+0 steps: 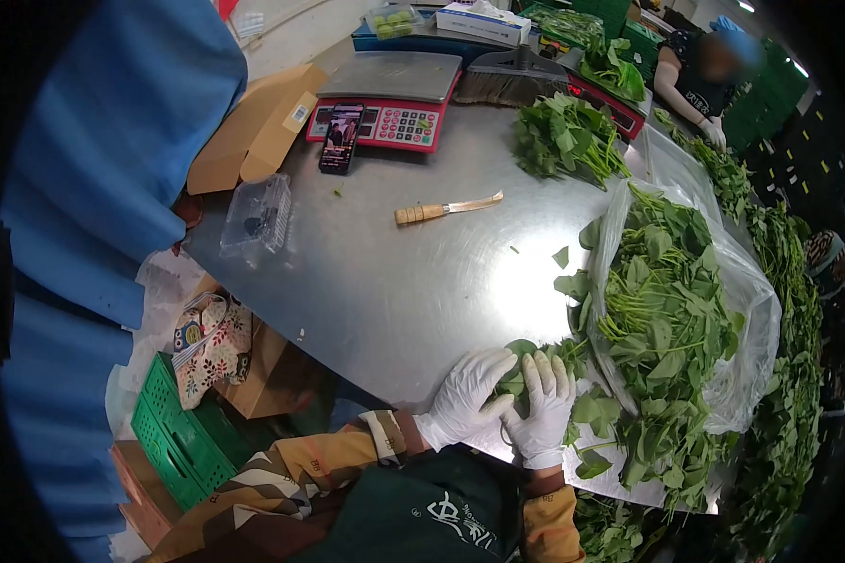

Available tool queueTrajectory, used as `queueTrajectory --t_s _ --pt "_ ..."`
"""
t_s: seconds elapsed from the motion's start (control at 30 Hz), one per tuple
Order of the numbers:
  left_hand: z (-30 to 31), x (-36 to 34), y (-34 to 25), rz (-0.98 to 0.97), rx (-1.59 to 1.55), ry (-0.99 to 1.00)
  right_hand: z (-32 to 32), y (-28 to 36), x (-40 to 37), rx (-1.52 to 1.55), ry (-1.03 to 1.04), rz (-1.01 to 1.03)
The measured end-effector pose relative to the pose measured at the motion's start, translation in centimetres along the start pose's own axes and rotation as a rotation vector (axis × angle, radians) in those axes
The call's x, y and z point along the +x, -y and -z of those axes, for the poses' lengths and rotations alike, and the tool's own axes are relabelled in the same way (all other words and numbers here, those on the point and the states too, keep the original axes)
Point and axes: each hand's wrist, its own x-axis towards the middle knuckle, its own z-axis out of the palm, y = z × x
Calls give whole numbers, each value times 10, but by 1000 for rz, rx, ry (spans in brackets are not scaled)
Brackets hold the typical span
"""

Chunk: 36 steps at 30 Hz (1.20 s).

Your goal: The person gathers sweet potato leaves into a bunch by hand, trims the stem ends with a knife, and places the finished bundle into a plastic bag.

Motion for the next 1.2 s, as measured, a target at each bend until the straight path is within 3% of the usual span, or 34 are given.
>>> queueTrajectory --t_s 0.63,0.73,0.87,0.97,1.2 --pt "6 1 -4 -13 -67 78 -3 0 0 30 -35 0" --pt "8 -3 -1 -35 -139 51 -5 15 4 99 -28 -98" --pt "12 -2 2 -9 -221 -11 -19 34 10 87 23 -38" --pt "9 -7 6 117 -345 -55 -20 45 22 108 -15 19" --pt "11 -3 6 9 -205 -114 -29 39 23 -32 -36 60"
